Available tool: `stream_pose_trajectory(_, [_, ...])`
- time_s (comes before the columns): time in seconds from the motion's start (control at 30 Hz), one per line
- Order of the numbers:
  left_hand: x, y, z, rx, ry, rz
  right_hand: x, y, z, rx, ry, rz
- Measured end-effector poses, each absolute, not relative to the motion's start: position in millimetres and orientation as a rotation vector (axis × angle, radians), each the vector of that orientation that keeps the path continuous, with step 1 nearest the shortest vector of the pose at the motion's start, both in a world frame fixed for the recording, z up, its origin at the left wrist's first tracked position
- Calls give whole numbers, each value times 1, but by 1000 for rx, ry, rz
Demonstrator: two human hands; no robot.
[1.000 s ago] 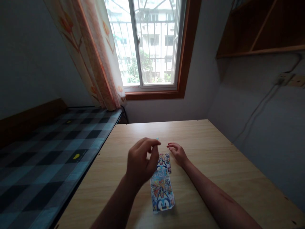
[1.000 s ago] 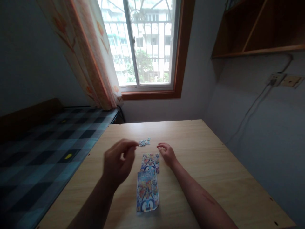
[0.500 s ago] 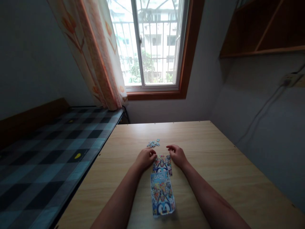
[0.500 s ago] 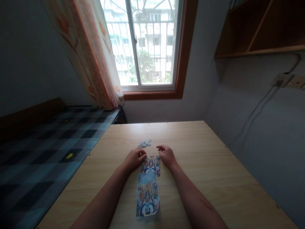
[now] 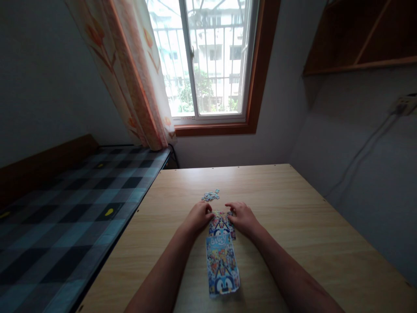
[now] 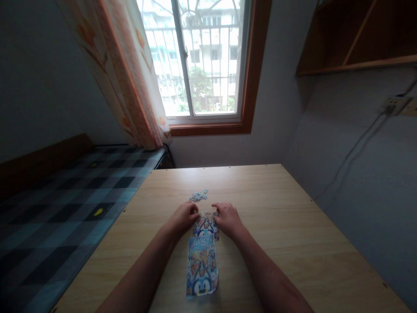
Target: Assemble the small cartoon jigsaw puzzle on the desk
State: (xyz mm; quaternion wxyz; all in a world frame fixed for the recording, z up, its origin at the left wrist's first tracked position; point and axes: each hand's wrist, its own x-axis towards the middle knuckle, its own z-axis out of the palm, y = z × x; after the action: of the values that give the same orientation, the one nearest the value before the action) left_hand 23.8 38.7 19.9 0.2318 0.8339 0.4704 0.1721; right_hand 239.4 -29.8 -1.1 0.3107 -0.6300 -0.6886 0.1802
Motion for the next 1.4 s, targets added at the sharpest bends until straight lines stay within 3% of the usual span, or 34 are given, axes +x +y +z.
stream_pose_trajectory(1.4, [21, 38, 14, 2219, 1296, 482, 249, -15, -27, -1338, -1493, 718])
